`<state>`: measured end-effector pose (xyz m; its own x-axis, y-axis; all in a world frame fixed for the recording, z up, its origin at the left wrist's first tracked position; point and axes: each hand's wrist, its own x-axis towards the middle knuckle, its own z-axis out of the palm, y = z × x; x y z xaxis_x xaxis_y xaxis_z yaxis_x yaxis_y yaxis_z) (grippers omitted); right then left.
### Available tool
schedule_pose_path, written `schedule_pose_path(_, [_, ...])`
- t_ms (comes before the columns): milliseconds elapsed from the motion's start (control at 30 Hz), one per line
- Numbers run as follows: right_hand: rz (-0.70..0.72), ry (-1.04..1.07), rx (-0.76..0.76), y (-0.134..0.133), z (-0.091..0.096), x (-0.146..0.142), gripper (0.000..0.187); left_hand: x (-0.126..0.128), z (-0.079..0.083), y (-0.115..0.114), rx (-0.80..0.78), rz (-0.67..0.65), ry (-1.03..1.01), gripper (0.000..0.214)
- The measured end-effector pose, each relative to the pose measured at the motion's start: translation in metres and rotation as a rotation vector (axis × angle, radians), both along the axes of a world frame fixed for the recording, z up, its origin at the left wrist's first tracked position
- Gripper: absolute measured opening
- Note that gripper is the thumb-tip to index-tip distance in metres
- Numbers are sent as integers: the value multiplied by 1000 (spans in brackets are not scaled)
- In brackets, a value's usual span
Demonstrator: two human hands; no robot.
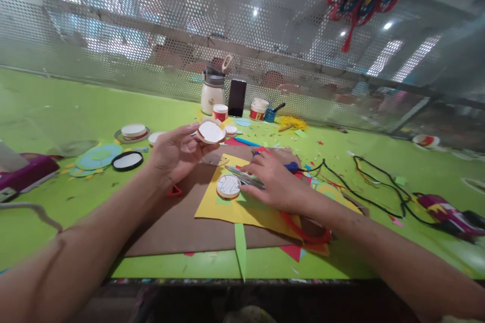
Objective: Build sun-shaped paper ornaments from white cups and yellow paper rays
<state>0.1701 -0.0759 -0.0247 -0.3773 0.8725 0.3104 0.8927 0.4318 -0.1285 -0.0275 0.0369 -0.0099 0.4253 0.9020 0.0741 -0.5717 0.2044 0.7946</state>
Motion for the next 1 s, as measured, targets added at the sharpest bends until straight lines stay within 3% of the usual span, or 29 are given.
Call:
schedule_pose_path(100, [21,-129,-70,5,4,-13,54,-1,1,-1,-2,-24,-23,14])
schedule_pose_path(200, [-6,-172,-131,9,3,-22,61,-2,4,-6,-8,-22,-45,13])
schedule_pose_path(400, [-52,-99,-162,13,-9,-28,48,-3,7,-10,1,-35,-48,15])
schedule_pose_path(533, [-54,67,-198,11,-14,-27,48,-3,6,-9,16,-47,-59,13])
schedule_pose_path(700, [-31,266,-125,4,-10,-20,43,-4,6,-8,17,-51,-47,12])
schedule_pose_path(833, [-159,370,-89,5,-2,-7,42,-4,5,-7,24,-51,-43,12])
schedule_pose_path(1000, [-265,289,-108,7,2,2,39,-3,3,-7,23,-56,-17,13])
